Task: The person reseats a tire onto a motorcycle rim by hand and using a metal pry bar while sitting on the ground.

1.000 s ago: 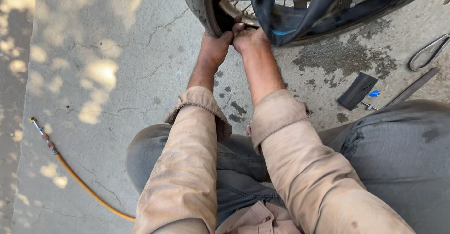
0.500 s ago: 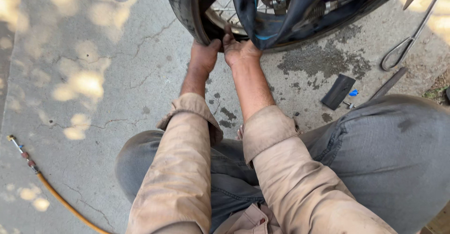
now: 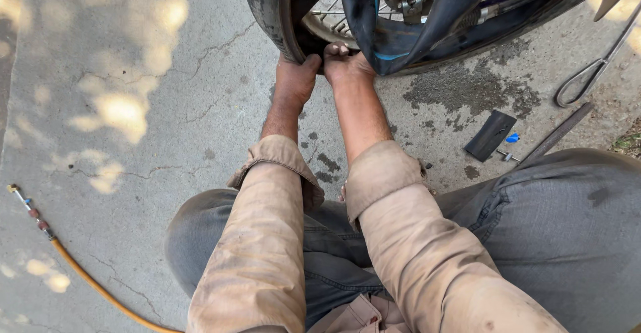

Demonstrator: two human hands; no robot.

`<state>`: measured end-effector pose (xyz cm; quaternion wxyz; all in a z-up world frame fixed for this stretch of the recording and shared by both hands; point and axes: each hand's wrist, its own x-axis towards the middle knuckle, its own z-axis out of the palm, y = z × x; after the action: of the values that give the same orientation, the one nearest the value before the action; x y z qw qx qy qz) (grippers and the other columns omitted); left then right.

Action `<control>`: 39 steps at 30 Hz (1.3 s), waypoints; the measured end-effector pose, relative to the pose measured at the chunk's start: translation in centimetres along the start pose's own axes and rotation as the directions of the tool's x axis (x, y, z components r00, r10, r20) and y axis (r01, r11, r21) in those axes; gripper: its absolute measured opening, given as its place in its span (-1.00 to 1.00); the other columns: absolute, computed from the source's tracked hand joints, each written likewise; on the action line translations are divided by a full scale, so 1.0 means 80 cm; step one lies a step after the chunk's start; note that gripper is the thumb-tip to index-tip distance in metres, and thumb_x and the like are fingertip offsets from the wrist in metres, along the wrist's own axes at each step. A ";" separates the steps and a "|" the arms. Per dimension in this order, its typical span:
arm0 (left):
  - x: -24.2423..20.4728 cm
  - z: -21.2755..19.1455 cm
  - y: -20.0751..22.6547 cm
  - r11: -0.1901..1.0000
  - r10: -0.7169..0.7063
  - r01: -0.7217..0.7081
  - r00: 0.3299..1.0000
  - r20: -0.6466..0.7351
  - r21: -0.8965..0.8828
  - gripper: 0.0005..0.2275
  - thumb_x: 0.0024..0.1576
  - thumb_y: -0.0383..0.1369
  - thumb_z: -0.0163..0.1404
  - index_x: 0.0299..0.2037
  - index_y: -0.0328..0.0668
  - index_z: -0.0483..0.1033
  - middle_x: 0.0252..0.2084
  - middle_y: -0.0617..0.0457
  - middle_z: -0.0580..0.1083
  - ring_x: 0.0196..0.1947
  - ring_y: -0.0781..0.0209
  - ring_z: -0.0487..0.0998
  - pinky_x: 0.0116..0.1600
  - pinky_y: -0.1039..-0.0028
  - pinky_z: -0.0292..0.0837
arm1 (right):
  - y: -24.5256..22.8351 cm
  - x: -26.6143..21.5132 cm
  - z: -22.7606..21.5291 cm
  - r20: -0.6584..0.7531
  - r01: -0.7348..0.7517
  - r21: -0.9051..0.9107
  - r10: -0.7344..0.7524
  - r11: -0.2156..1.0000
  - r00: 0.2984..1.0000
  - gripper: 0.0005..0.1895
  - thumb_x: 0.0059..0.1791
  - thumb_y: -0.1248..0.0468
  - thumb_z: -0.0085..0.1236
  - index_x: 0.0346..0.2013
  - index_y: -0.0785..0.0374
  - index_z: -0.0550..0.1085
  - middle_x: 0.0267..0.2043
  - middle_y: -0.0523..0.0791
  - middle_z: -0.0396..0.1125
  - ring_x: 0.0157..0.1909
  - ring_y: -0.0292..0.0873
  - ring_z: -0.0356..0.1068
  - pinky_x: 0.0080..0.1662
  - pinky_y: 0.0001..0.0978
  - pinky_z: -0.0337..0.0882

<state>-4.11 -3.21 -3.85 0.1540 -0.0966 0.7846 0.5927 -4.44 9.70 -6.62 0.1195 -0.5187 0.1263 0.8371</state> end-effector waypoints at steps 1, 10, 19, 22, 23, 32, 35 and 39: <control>0.001 0.001 0.003 1.000 0.000 0.000 1.000 -0.013 0.025 -0.62 0.05 -0.44 0.09 0.10 -0.32 0.46 -0.04 -0.02 0.62 -0.06 0.20 0.60 0.07 0.40 0.51 | 0.001 0.006 0.002 -0.008 0.010 -0.016 -0.011 1.000 1.000 -0.65 -0.04 0.01 0.16 -0.25 0.21 0.34 -0.41 -0.16 0.19 -0.56 -0.27 0.09 -0.53 -0.43 0.21; 0.007 0.007 -0.008 0.997 0.072 -0.068 0.993 -0.094 0.041 -0.62 0.05 -0.44 0.12 0.10 -0.31 0.47 -0.03 -0.06 0.61 -0.06 0.15 0.60 0.09 0.37 0.49 | -0.031 -0.041 -0.014 0.261 -0.079 -0.338 0.174 0.938 0.950 -0.46 0.10 0.06 -0.05 0.10 0.55 0.25 -0.20 0.15 0.39 -0.19 0.06 0.45 -0.14 -0.15 0.58; -0.039 0.008 0.099 0.990 0.064 -0.034 0.973 -0.224 0.134 -0.50 0.00 -0.47 0.18 0.18 -0.36 0.37 0.06 -0.12 0.54 0.04 0.04 0.61 0.18 0.31 0.48 | -0.221 -0.095 -0.089 0.120 0.338 -0.752 -0.387 0.565 0.914 -0.70 0.14 0.22 -0.14 -0.03 0.36 0.47 -0.32 -0.03 0.44 -0.45 -0.17 0.43 -0.44 -0.31 0.43; -0.046 -0.017 0.192 0.938 0.137 -0.035 0.952 -0.275 0.345 -0.40 -0.03 -0.43 0.24 0.22 -0.33 0.27 0.01 -0.06 0.54 -0.07 0.08 0.64 0.07 0.27 0.62 | -0.268 -0.082 -0.072 0.238 0.482 -0.685 -0.458 0.546 0.857 -0.78 0.12 0.24 -0.10 -0.09 0.29 0.46 -0.37 -0.10 0.43 -0.50 -0.22 0.40 -0.49 -0.36 0.33; -0.048 -0.021 0.226 0.856 0.245 -0.082 0.934 -0.261 0.510 -0.48 0.09 -0.38 0.24 0.21 -0.34 0.29 0.02 -0.10 0.53 -0.07 0.02 0.66 0.07 0.20 0.68 | -0.276 -0.082 -0.064 0.244 0.498 -0.698 -0.483 0.514 0.841 -0.78 0.11 0.26 -0.09 -0.07 0.29 0.47 -0.35 -0.10 0.44 -0.49 -0.23 0.40 -0.48 -0.39 0.31; -0.131 0.018 0.316 0.501 0.821 -0.581 0.553 -0.140 0.642 -0.40 0.07 -0.45 0.31 0.27 -0.17 0.24 0.22 -0.27 0.40 0.28 -0.15 0.45 0.34 0.08 0.47 | -0.327 -0.104 0.032 0.517 0.662 -0.725 -0.484 0.192 0.706 -0.61 0.04 0.20 0.19 0.15 0.21 0.48 -0.17 -0.20 0.49 -0.34 -0.38 0.43 -0.27 -0.46 0.46; -0.137 0.034 0.312 0.689 0.383 -0.438 0.897 0.223 0.578 -0.05 -0.12 -0.17 0.57 0.38 -0.35 0.18 0.04 -0.45 0.49 -0.02 -0.22 0.57 0.02 0.05 0.51 | -0.327 -0.096 0.045 0.559 0.669 -0.723 -0.422 0.174 0.714 -0.61 0.06 0.18 0.20 0.15 0.23 0.51 -0.25 -0.19 0.50 -0.37 -0.35 0.42 -0.26 -0.43 0.45; -0.136 0.061 0.323 0.783 0.501 -0.477 0.864 0.050 0.400 -0.40 -0.03 -0.29 0.38 0.15 -0.32 0.35 -0.18 -0.24 0.61 -0.24 0.06 0.71 -0.11 0.34 0.66 | -0.330 -0.072 0.040 0.581 0.677 -0.736 -0.508 0.006 0.636 -0.69 0.06 0.21 0.18 0.02 0.34 0.57 -0.28 -0.18 0.56 -0.43 -0.30 0.51 -0.22 -0.41 0.53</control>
<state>-1.94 8.38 22.09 -0.0117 0.1259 0.8907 0.4366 4.12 35.20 -2.42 0.1515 -0.4243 -0.6115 0.6504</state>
